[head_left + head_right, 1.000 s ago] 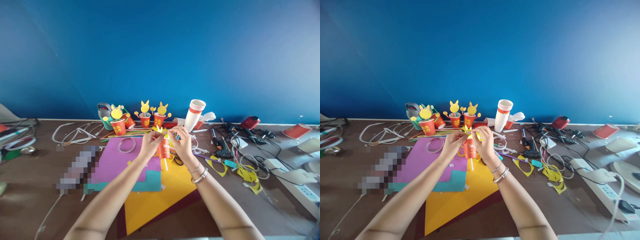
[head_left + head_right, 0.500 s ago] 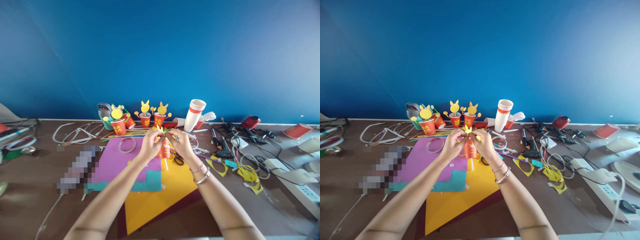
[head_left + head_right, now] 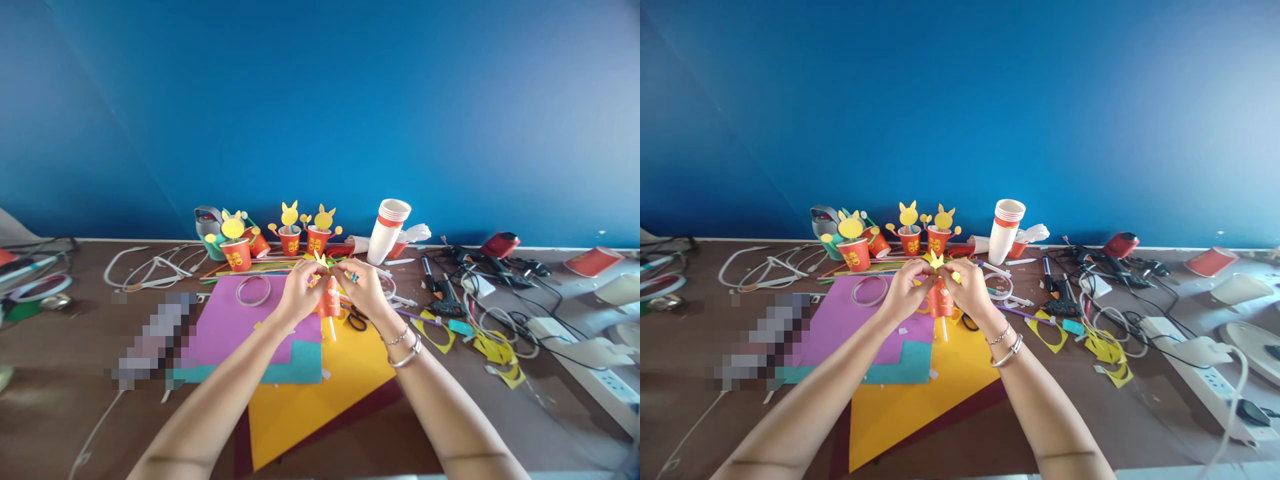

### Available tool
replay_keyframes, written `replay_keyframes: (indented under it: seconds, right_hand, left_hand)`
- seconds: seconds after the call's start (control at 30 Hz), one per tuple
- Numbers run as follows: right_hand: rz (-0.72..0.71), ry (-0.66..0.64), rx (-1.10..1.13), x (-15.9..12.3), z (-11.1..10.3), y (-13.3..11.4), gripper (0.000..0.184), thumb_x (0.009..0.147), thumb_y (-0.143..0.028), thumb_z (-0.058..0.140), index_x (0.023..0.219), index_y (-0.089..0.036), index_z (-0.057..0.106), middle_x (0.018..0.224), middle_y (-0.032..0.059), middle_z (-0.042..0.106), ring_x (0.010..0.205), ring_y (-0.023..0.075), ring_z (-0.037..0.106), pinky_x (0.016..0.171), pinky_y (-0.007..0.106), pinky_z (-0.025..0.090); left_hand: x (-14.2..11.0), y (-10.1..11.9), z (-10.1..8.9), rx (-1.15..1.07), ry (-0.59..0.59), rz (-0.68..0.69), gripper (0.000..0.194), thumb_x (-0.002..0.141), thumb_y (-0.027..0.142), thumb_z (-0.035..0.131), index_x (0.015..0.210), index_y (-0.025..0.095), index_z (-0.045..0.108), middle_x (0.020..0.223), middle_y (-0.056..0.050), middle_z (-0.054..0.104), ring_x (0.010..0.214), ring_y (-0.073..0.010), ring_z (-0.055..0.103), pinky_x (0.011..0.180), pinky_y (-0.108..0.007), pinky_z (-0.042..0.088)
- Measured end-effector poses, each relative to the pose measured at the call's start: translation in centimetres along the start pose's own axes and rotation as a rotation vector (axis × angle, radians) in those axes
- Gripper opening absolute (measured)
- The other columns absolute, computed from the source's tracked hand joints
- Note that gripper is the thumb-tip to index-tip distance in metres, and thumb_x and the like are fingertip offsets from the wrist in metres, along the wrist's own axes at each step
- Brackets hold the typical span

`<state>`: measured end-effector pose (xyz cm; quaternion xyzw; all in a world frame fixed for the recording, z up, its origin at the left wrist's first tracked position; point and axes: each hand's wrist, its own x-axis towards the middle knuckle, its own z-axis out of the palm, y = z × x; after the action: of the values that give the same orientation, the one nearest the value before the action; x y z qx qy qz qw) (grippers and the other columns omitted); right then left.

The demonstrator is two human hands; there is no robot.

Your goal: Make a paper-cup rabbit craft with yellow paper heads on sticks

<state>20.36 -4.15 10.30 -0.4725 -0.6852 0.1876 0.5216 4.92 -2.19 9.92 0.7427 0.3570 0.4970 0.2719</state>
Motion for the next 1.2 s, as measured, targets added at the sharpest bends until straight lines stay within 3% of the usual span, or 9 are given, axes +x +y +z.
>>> replay_keyframes:
  seconds: [0.23, 0.37, 0.63, 1.2]
  right_hand:
    - [-0.227, 0.028, -0.318, -0.37, -0.06, -0.11, 0.014, 0.085, -0.02, 0.059, 0.079, -0.022, 0.072, 0.081, 0.0043, 0.073, 0.079, 0.0206, 0.064, 0.077, 0.035, 0.043]
    - [-0.276, 0.048, -0.39, -0.49, 0.01, -0.06, 0.013, 0.083, -0.017, 0.06, 0.078, -0.022, 0.071, 0.079, 0.0042, 0.073, 0.078, 0.0202, 0.064, 0.075, 0.034, 0.043]
    - [-0.224, 0.041, -0.253, -0.22, -0.03, 0.1, 0.014, 0.08, -0.014, 0.06, 0.075, -0.022, 0.07, 0.077, 0.0033, 0.073, 0.076, 0.0201, 0.065, 0.076, 0.034, 0.046]
    - [-0.223, 0.029, -0.203, -0.07, -0.37, 0.32, 0.014, 0.079, -0.013, 0.059, 0.075, -0.022, 0.07, 0.077, 0.0048, 0.072, 0.076, 0.0204, 0.065, 0.074, 0.033, 0.05]
  left_hand:
    - [-0.07, -0.2, 0.06, 0.074, -0.019, -0.011, 0.011, 0.078, 0.011, 0.057, 0.072, 0.02, 0.061, 0.075, -0.001, 0.063, 0.076, -0.0158, 0.056, 0.072, -0.027, 0.042]
    - [-0.12, -0.21, 0.12, 0.089, -0.024, -0.003, 0.011, 0.078, 0.011, 0.057, 0.072, 0.019, 0.06, 0.074, 0.0, 0.063, 0.076, -0.0152, 0.056, 0.072, -0.027, 0.042]
    - [-0.02, 0.04, 0.07, 0.064, -0.048, -0.039, 0.01, 0.078, 0.012, 0.056, 0.071, 0.019, 0.059, 0.074, 0.0, 0.063, 0.076, -0.0152, 0.055, 0.072, -0.027, 0.042]
    - [-0.08, 0.12, 0.08, 0.041, -0.055, -0.038, 0.009, 0.078, 0.015, 0.056, 0.071, 0.019, 0.059, 0.073, 0.0, 0.061, 0.075, -0.0152, 0.054, 0.071, -0.028, 0.04]
